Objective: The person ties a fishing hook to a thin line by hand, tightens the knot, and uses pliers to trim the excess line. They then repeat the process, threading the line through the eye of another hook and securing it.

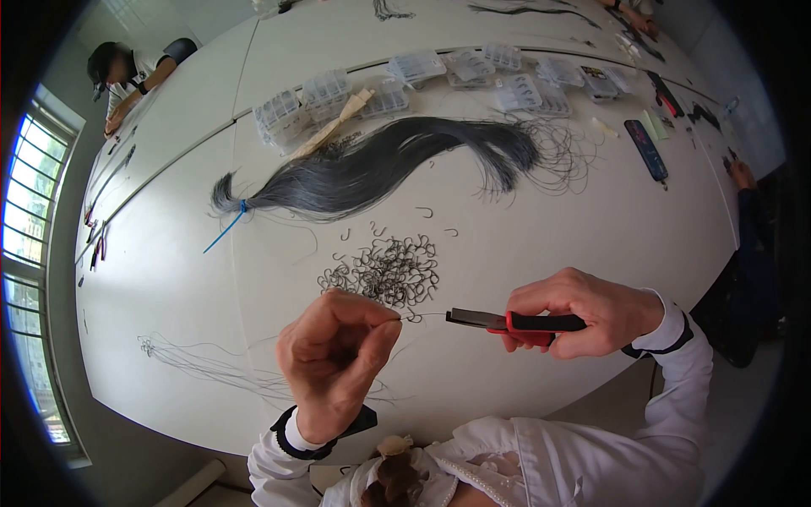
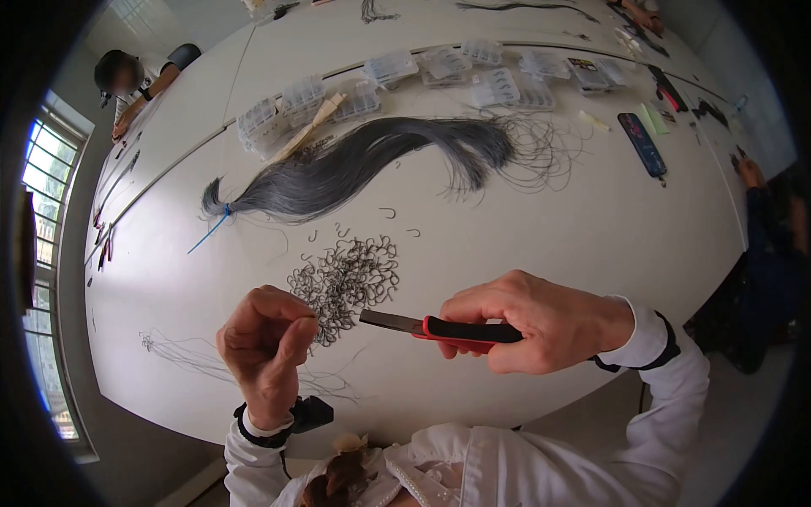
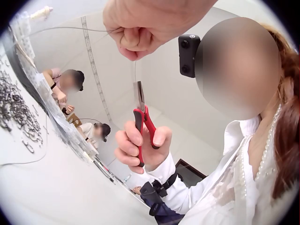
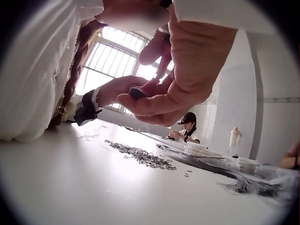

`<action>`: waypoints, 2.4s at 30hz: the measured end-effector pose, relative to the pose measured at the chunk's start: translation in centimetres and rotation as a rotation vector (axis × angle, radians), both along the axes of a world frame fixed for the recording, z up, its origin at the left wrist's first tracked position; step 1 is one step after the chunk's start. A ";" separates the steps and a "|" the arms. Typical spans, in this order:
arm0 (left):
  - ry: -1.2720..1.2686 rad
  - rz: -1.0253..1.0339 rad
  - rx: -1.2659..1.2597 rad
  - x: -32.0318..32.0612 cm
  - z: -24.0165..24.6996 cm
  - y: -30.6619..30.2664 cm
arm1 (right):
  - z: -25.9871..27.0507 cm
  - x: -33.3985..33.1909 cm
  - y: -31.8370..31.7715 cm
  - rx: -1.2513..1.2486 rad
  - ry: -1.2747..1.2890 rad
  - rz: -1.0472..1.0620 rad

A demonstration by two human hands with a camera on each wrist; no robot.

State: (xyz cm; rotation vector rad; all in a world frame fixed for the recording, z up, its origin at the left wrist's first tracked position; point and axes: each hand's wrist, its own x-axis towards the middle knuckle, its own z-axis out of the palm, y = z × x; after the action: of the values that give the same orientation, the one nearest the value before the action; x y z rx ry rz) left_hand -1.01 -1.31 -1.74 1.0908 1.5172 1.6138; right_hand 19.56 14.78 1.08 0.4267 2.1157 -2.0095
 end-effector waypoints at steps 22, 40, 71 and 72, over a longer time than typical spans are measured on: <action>-0.205 -0.030 -0.182 -0.5 -0.1 -0.4 | 1.6 1.2 0.6 0.284 -0.089 -0.121; -0.298 0.071 -0.246 -3.7 -1.0 -2.3 | -0.2 9.4 8.0 0.715 -0.233 -0.936; -0.838 0.037 -0.121 -1.4 -0.4 1.6 | -5.8 4.5 -1.0 1.345 -0.437 -0.114; -0.838 0.035 -0.125 -1.2 -0.5 1.8 | -5.9 4.3 -1.0 1.348 -0.401 -0.110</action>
State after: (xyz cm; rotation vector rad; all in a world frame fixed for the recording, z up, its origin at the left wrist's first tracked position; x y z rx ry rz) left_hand -2.23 0.47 -2.19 0.2354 1.0389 1.6620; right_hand 23.89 13.80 -4.87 0.9865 2.8062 -0.1563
